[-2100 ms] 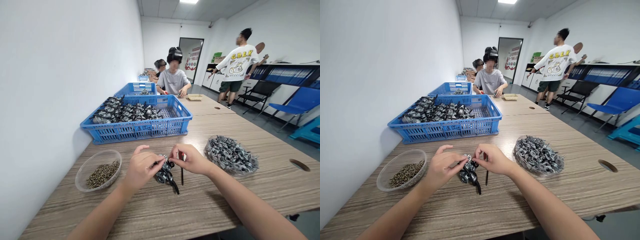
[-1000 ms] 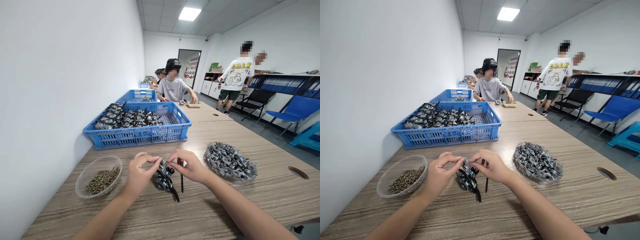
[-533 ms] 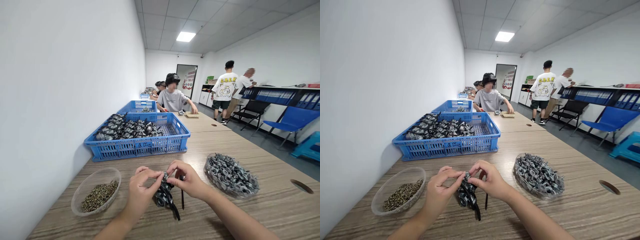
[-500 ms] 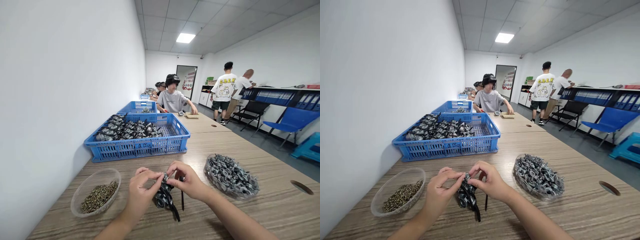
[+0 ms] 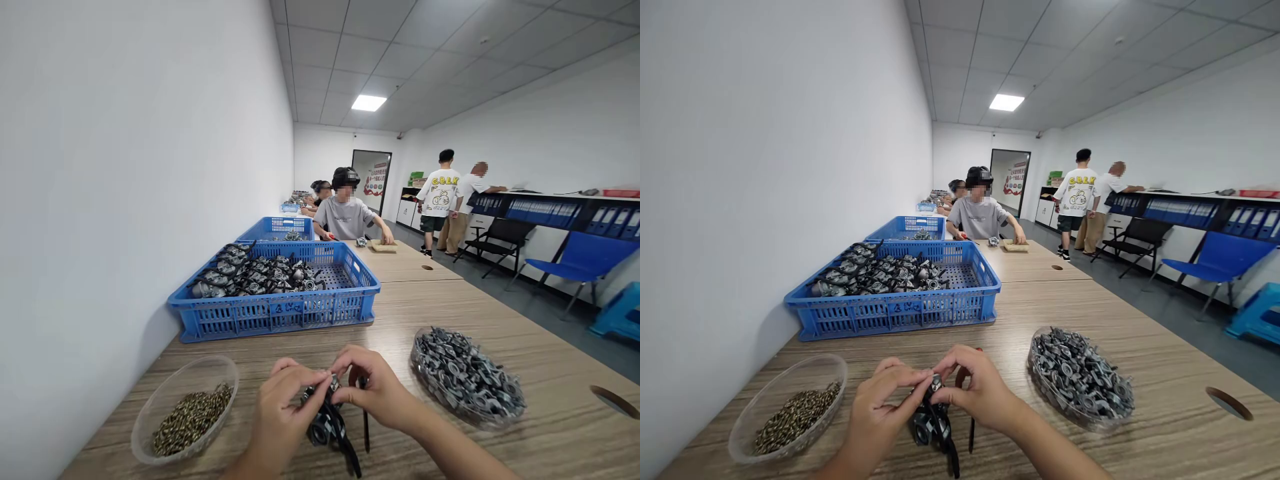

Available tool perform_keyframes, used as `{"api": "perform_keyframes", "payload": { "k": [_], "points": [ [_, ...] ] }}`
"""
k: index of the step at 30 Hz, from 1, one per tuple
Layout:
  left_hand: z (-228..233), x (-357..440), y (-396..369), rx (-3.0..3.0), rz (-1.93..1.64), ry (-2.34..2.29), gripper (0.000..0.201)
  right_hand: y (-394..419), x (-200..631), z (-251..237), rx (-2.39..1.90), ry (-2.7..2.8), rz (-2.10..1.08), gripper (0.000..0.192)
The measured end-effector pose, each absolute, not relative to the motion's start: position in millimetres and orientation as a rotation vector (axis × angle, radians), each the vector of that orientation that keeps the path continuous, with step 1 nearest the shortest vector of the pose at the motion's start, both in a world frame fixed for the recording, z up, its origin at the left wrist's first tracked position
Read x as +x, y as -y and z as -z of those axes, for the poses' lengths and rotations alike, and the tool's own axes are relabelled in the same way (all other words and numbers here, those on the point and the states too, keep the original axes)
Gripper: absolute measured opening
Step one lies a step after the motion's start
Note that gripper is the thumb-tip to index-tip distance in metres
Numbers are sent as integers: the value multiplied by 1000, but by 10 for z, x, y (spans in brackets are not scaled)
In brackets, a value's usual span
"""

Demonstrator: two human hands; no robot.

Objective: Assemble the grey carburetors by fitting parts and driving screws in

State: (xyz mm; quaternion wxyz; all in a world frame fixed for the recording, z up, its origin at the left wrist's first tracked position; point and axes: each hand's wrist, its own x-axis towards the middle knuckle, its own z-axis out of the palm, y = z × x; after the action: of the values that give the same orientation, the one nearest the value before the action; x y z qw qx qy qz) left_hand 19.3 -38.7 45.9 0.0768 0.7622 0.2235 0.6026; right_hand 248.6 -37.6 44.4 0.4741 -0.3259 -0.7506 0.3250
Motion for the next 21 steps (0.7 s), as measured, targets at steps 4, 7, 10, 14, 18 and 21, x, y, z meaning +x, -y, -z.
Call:
{"api": "perform_keyframes", "payload": {
  "k": [4, 7, 10, 14, 18, 21],
  "points": [
    [-429, 199, 378, 2296, -1835, -670, 16, 352, 2442, -375, -827, 1785, -789, 40],
    [-427, 183, 372, 2353, -1854, -652, 17, 358, 2398, -336, -853, 1736, -796, 40],
    [-443, 152, 372, 2429, -1835, -647, 17, 381, 2373, -329, -857, 1721, -737, 34],
    [-472, 118, 369, 2502, -1789, -626, 16, 404, 2385, -363, -807, 1764, -623, 23],
    [-492, 107, 355, 2513, -1761, -605, 16, 419, 2415, -422, -766, 1807, -582, 24],
    [-495, 105, 344, 2438, -1780, -641, 16, 429, 2432, -459, -748, 1828, -573, 26]
  ]
}}
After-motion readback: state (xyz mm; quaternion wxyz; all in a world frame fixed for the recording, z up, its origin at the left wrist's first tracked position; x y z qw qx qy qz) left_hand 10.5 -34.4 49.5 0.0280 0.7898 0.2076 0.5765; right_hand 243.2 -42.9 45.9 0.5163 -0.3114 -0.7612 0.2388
